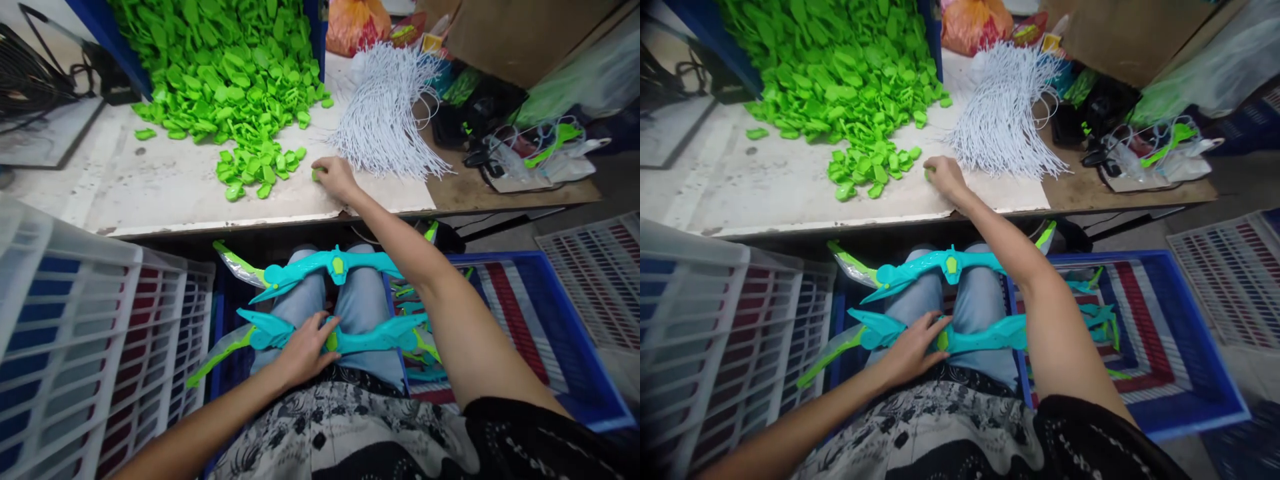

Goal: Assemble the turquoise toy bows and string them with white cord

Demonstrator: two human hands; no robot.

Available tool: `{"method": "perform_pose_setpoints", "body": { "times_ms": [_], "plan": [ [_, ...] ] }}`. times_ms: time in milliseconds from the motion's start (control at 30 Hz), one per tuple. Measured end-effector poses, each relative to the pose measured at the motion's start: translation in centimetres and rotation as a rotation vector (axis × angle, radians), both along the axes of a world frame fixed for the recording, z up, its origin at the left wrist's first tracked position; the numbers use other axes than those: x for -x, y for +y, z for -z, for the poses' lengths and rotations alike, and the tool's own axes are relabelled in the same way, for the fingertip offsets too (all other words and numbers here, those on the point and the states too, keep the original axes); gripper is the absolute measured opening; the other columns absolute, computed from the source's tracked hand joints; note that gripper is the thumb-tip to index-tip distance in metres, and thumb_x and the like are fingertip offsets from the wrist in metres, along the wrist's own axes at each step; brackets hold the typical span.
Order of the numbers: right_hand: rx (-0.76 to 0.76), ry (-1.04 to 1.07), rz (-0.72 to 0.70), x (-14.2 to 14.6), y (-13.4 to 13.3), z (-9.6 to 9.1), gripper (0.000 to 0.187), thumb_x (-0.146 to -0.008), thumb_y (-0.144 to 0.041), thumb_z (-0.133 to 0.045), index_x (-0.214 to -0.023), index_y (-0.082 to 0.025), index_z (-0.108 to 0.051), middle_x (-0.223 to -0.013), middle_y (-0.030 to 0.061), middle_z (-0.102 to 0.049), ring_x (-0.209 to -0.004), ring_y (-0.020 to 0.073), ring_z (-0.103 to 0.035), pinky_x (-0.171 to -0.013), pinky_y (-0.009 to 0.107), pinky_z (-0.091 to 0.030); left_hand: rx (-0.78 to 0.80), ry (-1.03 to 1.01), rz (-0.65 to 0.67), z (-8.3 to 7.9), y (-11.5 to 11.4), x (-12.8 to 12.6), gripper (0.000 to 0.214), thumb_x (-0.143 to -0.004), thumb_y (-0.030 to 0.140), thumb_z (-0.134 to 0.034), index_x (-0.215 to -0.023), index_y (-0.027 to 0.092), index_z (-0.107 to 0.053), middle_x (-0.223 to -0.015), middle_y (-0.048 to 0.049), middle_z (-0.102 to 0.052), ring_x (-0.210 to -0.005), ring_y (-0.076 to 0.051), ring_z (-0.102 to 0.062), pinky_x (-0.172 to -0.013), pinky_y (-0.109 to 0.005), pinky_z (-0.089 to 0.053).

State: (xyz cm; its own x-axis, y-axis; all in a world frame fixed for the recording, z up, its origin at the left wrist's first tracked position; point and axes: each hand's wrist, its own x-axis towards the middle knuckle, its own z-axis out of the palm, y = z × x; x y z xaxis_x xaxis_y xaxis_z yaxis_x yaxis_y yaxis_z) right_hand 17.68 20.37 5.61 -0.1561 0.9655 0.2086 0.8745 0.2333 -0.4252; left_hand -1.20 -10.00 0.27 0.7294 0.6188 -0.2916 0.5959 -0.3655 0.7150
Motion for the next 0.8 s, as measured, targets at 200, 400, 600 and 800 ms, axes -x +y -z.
{"method": "perform_pose_setpoints", "body": {
  "times_ms": [200, 400, 600, 800],
  "plan": [
    [0.044, 0.017, 0.284, -2.3, -4.8, 0.0, 0.021, -0.080, -0.034, -0.057, -0.079, -0.016, -0.067, -0.089, 0.0117, -0.068, -0.090, 0.0257, -0.060, -0.080, 0.039, -0.047, -0.022, 0.208, 0.077, 0.5, -0.7, -0.8, 0.082, -0.080, 0.045, -0.060, -0.149, 0.028, -0.019, -0.110, -0.0141, -0.059, -0.098, -0.032, -0.061, -0.084, -0.042, -0.048],
    [-0.051, -0.089, -0.134, -4.5, -5.6, -0.7, 0.022, -0.079, -0.019, -0.052, -0.097, -0.017, -0.063, -0.111, 0.0084, -0.064, -0.108, 0.0231, -0.052, -0.097, 0.038, -0.039, 0.279, 0.191, 0.065, -1.3, 2.5, -1.0, 0.092, -0.074, 0.060, -0.058, -0.146, 0.016, -0.020, -0.100, -0.0119, -0.064, -0.090, -0.029, -0.064, -0.073, -0.035, -0.047],
    [0.144, -0.127, -0.354, -5.8, -4.7, -0.1, 0.018, -0.085, -0.020, -0.049, -0.090, -0.018, -0.066, -0.107, 0.0043, -0.065, -0.111, 0.0220, -0.051, -0.097, 0.039, -0.037, 0.520, 0.138, 0.403, -2.0, 5.3, -0.2, 0.093, -0.058, 0.059, -0.073, -0.135, 0.016, -0.042, -0.131, -0.0147, -0.053, -0.111, -0.027, -0.056, -0.088, -0.030, -0.045],
    [0.150, -0.155, -0.352, -6.0, -4.4, 0.5, 0.020, -0.085, -0.033, -0.056, -0.084, -0.016, -0.066, -0.102, 0.0067, -0.067, -0.110, 0.0261, -0.053, -0.098, 0.043, -0.034, 0.562, 0.089, 0.404, -1.4, 5.3, 0.2, 0.061, -0.051, 0.053, -0.078, -0.100, 0.019, -0.068, -0.091, -0.0020, -0.069, -0.080, -0.020, -0.061, -0.070, -0.024, -0.045]
  ]
}}
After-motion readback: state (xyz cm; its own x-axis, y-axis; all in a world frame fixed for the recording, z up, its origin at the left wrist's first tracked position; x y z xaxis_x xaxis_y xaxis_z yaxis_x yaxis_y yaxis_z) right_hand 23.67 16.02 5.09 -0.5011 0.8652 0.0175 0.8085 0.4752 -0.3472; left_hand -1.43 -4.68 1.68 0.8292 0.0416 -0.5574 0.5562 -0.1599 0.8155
